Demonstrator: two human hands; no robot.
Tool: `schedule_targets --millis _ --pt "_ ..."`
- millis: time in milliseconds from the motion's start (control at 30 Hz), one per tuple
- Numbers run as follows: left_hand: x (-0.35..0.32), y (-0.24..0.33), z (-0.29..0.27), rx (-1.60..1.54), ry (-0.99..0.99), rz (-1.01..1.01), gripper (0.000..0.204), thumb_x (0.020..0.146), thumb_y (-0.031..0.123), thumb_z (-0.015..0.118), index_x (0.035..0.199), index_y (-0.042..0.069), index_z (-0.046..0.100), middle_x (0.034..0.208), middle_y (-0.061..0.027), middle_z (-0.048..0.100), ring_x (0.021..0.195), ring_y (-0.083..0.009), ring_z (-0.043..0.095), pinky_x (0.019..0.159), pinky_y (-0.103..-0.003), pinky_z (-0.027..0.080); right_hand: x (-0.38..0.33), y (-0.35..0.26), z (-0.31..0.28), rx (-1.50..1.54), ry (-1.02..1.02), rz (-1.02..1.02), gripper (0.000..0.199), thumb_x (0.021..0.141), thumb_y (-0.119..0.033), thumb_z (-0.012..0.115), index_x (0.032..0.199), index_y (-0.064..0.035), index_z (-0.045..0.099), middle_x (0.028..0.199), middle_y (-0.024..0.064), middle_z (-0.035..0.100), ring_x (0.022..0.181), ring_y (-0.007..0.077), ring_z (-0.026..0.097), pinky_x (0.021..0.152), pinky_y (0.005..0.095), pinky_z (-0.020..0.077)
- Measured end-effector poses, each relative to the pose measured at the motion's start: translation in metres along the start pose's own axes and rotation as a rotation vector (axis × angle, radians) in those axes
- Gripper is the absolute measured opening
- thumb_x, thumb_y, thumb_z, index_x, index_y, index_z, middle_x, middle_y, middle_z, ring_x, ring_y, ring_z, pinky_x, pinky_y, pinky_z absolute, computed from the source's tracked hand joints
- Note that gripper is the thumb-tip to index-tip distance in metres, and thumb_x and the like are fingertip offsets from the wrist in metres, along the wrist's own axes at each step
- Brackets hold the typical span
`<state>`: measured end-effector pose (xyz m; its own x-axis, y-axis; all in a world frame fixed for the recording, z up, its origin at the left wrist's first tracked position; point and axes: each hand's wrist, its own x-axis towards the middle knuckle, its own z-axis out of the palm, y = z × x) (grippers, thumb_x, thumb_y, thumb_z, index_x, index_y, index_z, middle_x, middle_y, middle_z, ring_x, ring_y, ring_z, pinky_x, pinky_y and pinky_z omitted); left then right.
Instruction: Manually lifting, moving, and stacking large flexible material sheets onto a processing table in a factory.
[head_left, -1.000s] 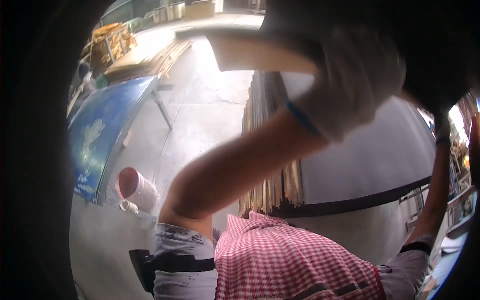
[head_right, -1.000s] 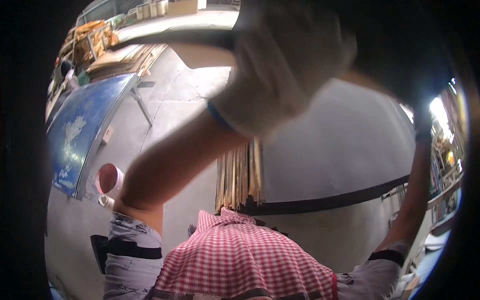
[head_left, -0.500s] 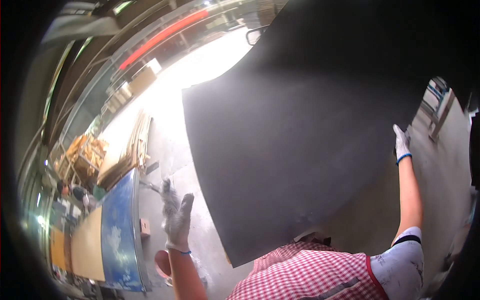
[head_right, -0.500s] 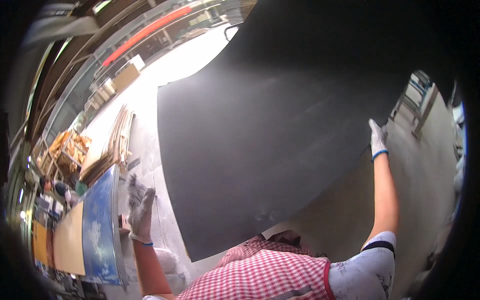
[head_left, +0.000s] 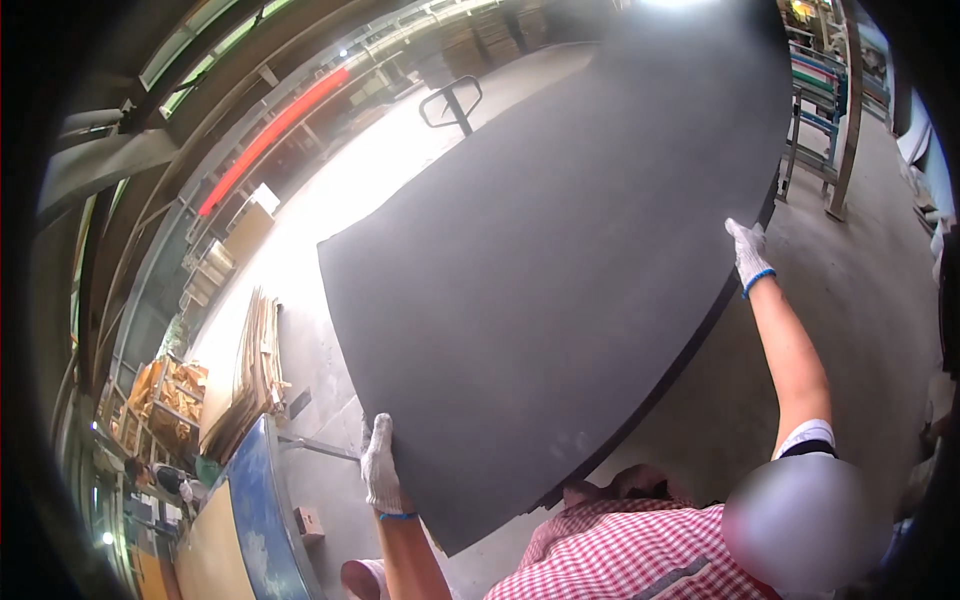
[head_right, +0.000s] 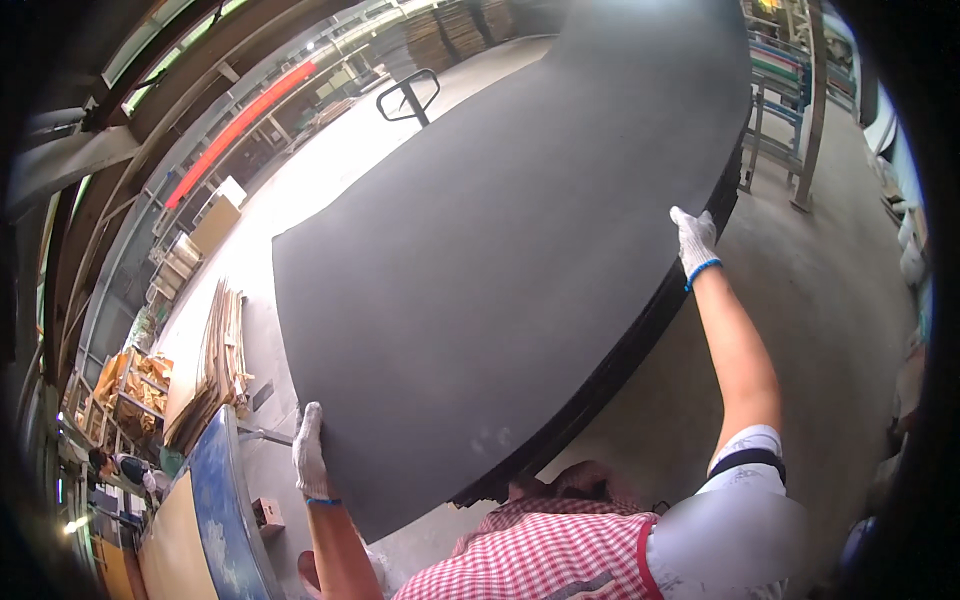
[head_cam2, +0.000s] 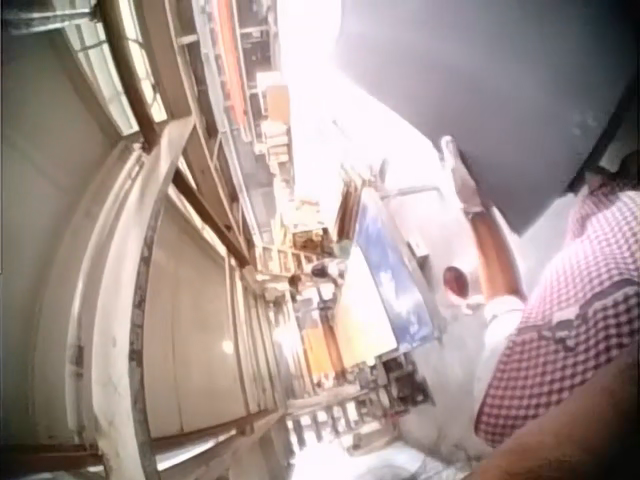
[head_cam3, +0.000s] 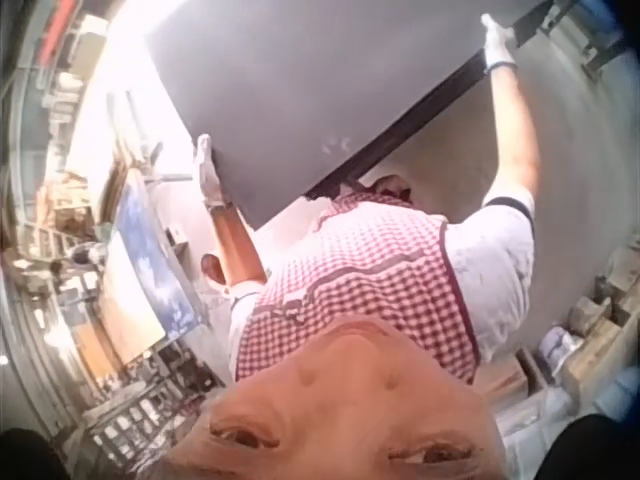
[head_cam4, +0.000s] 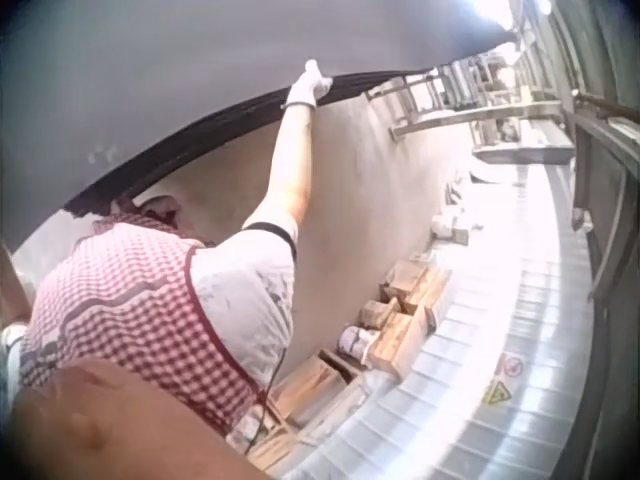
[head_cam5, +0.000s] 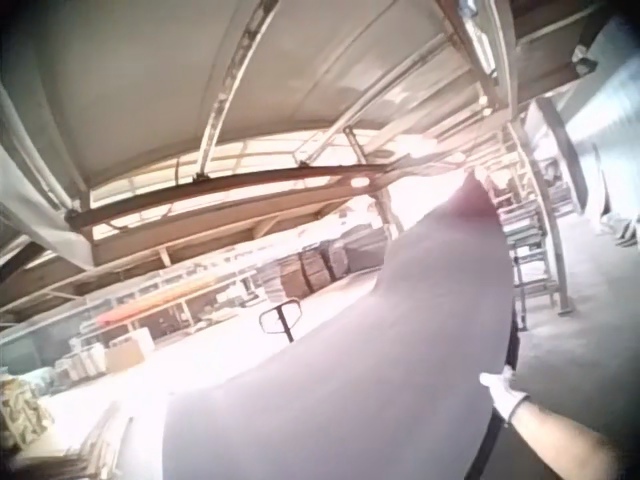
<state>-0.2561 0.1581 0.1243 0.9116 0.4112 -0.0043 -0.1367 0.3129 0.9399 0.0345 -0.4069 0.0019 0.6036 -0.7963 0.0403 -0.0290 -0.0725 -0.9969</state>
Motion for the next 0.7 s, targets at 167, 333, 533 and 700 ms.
schedule_targets --millis 167,333,533,700 --pt "0.015 -0.044 0.003 -0.003 0.072 -0.009 0.026 0.098 0.019 0.050 0.119 0.005 0.055 0.105 -0.0076 0.060 0.087 -0.0169 0.059 0.072 -0.030 0.051 0.004 -0.016 -0.010 -0.164 0.079 -0.172 0.068 0.076 -0.033 0.072 0.124 0.0083 0.048 0.123 0.0273 0.057 0.118 0.0366 0.054 0.099 0.0397 0.0428" --pt "0.021 -0.053 -0.025 0.070 0.244 0.034 0.030 0.099 0.023 0.048 0.122 0.004 0.052 0.105 -0.0089 0.060 0.091 -0.0196 0.059 0.075 -0.033 0.053 -0.004 -0.026 0.023 -0.343 -0.010 -0.134 0.084 0.081 -0.045 0.063 0.139 0.0079 0.033 0.137 0.0312 0.043 0.129 0.0399 0.043 0.107 0.0399 0.0363" --pt "0.032 -0.064 -0.015 0.049 0.107 0.045 0.056 0.097 0.022 0.053 0.145 0.003 0.029 0.126 -0.0160 0.052 0.105 -0.0236 0.056 0.084 -0.035 0.052 0.019 -0.014 0.016 -0.295 0.078 -0.032 0.077 0.081 -0.043 0.063 0.138 0.0015 0.037 0.131 0.0318 0.049 0.123 0.0421 0.049 0.102 0.0425 0.0426" --pt "0.041 -0.067 -0.062 0.345 0.233 0.124 0.052 0.096 0.022 0.056 0.140 0.002 0.037 0.128 -0.0160 0.051 0.110 -0.0197 0.053 0.093 -0.030 0.047 0.005 -0.001 0.053 -0.419 -0.064 -0.141 0.074 0.077 -0.045 0.063 0.130 0.0047 0.046 0.139 0.0288 0.042 0.128 0.0415 0.043 0.106 0.0410 0.0362"
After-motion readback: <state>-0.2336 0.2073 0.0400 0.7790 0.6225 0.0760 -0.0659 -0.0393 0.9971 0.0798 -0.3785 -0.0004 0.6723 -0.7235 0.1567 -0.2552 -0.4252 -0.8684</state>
